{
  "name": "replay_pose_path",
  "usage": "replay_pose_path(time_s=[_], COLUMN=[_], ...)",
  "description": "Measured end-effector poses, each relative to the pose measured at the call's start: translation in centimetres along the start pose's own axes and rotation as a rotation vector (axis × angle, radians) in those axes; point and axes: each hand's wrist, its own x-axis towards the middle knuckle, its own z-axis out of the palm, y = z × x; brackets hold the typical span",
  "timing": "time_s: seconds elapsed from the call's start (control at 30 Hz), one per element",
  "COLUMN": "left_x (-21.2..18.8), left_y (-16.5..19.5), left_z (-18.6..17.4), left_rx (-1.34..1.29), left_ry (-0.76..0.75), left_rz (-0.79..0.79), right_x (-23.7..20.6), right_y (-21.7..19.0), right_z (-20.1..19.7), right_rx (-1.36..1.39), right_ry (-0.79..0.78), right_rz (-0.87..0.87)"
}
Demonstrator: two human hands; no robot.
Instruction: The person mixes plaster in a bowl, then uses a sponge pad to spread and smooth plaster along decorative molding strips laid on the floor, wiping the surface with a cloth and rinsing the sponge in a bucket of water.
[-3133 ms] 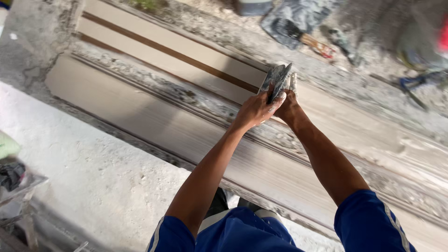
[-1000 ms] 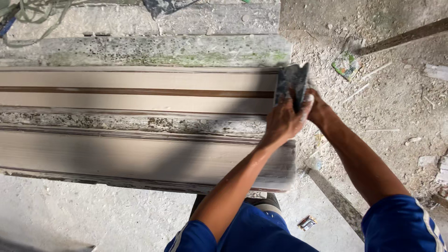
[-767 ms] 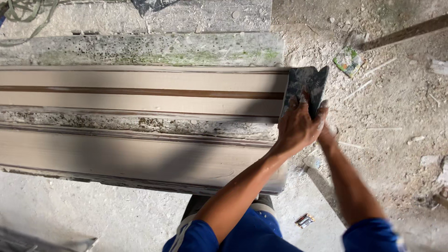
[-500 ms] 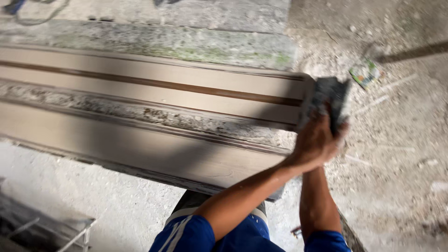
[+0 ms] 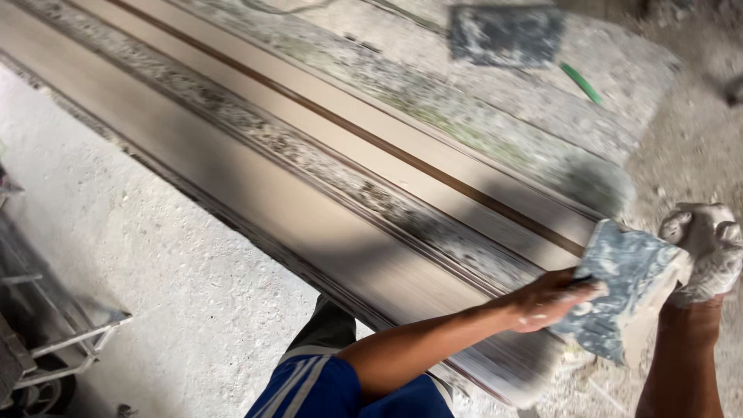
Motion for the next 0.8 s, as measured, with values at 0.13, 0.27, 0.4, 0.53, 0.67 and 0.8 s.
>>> replay_pose_path(time_s=[0.13, 0.27, 0.4, 0.53, 0.67, 0.8], left_x=[-11.3, -25.2, -39.6, -53.1, -63.0, -68.7], left_y=[8.2, 17.2, 24.2, 27.9, 30.9, 35.7], left_z=[-11.7, -24.9, -38.4, -50.2, -57.4, -60.5], left_rx=[-0.177, -0.681, -0.617, -0.697, -0.758, -0.796], left_ry=[0.291, 0.045, 0.403, 0.186, 0.432, 0.375], left_rz=[-0.334, 0.218, 0.281, 0.669, 0.761, 0.902], right_x=[5.2, 6.1, 8.2, 10.6, 14.9, 20.6], right_y=[8.2, 19.4, 31.6, 41.9, 49.0, 58.2], right_z=[12.0, 25.7, 39.7, 51.4, 61.7, 73.9], right_rx=[0.291, 0.34, 0.307, 0.215, 0.426, 0.189], right_ry=[-0.344, -0.29, -0.461, -0.469, -0.383, -1.138], right_rz=[0.05, 0.191, 0.227, 0.375, 0.788, 0.078])
